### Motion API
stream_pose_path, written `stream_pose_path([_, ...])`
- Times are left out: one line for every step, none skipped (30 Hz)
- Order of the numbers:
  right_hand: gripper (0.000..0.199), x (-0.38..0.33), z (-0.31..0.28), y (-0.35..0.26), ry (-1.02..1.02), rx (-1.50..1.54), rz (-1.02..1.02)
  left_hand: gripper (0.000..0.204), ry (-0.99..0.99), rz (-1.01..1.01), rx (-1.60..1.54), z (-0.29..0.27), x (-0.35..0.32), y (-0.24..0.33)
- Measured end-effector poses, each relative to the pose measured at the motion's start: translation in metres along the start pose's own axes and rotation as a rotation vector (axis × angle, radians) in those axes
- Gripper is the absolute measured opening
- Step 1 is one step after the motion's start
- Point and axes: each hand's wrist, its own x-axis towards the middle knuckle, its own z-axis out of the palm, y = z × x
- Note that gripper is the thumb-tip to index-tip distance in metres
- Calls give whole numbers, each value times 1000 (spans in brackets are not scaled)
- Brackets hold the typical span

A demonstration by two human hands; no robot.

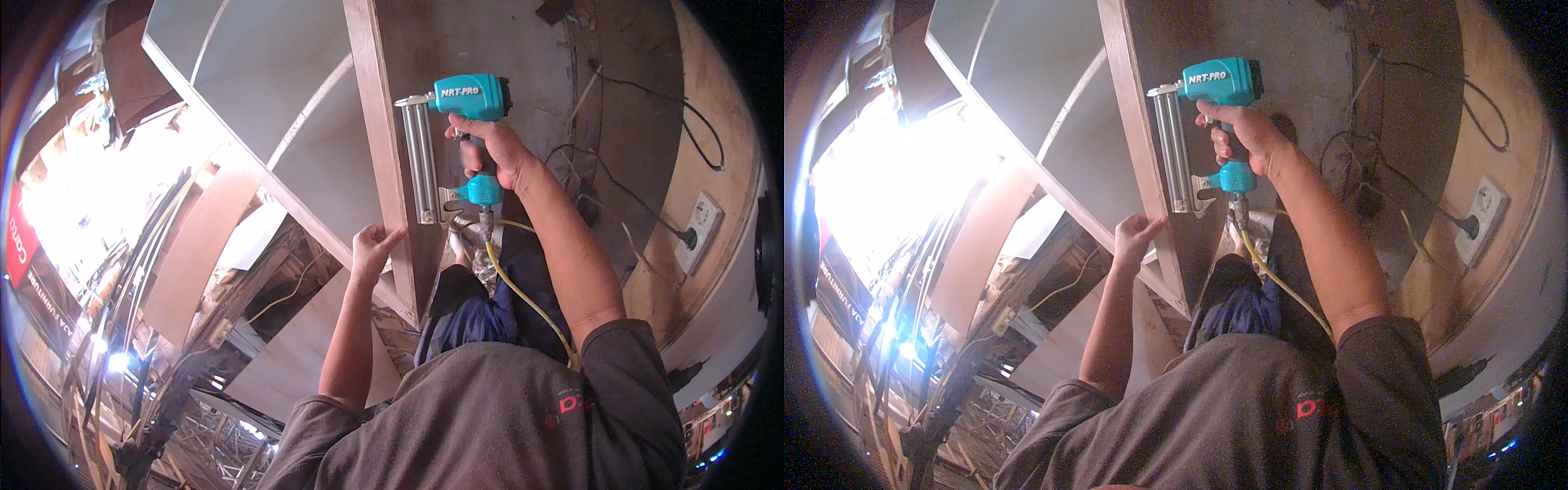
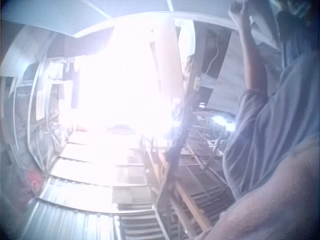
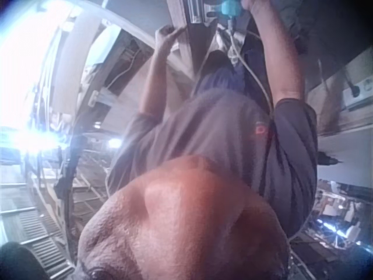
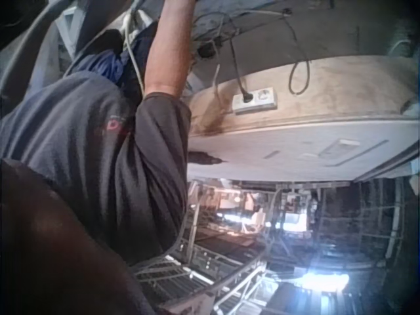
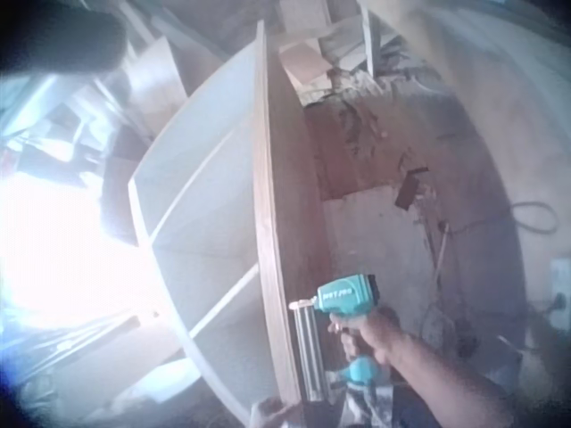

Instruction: The person assembles a white wooden cabinet by attaching trim pieces to its edges. They use a pneumatic nail gun to secure the trim and a corded drill to drive screws into the joints. The person handles screws and positions the trim along the cabinet's curved edges.

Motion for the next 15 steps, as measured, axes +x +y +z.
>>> stream_pose_path([45, -1, 0, 1, -2, 0, -3, 40, 0, -9, 12, 0, -5, -7])
stream_pose_path([45, -1, 0, 2, -3, -1, -7, 40, 4, 8, 81, -1, -7, -11])
stream_pose_path([44, -3, 0, 3, 2, -5, -6, 39, 2, 3, 151, -1, -10, -13])
stream_pose_path([44, -2, 0, 3, 7, -11, -5, 39, 0, -18, 222, -1, -10, -14])
stream_pose_path([44, -5, 2, 4, 10, -14, -7, 40, 2, 14, 250, -3, -13, -13])
stream_pose_path([44, -5, 2, 5, 11, -14, 4, 40, 5, 34, 282, -3, -12, -11])
stream_pose_path([44, -6, 3, 4, 11, -10, 12, 40, 8, 52, 315, -4, -12, -9])
stream_pose_path([44, -7, 3, 5, 16, -8, 31, 41, 10, 49, 322, -4, -12, -8])
stream_pose_path([44, -6, 4, 4, 11, -12, 20, 42, 13, 46, 329, -4, -10, -6])
stream_pose_path([43, -7, 4, 3, 11, -18, 19, 43, 13, 65, 319, -3, -10, -5])
stream_pose_path([43, -6, 3, 3, 17, -26, 2, 44, 17, 41, 367, -4, -9, -5])
stream_pose_path([43, -8, 3, 3, 18, -36, 12, 45, 14, 38, 397, -4, -9, -5])
stream_pose_path([42, -6, 2, 3, 23, -45, 7, 47, 28, 7, 453, -3, -8, -7])
stream_pose_path([42, -7, 2, 3, 15, -50, -5, 49, 20, 34, 412, -4, -9, -7])
stream_pose_path([42, -7, 2, 3, 19, -54, -3, 50, 26, 37, 394, -3, -9, -8])
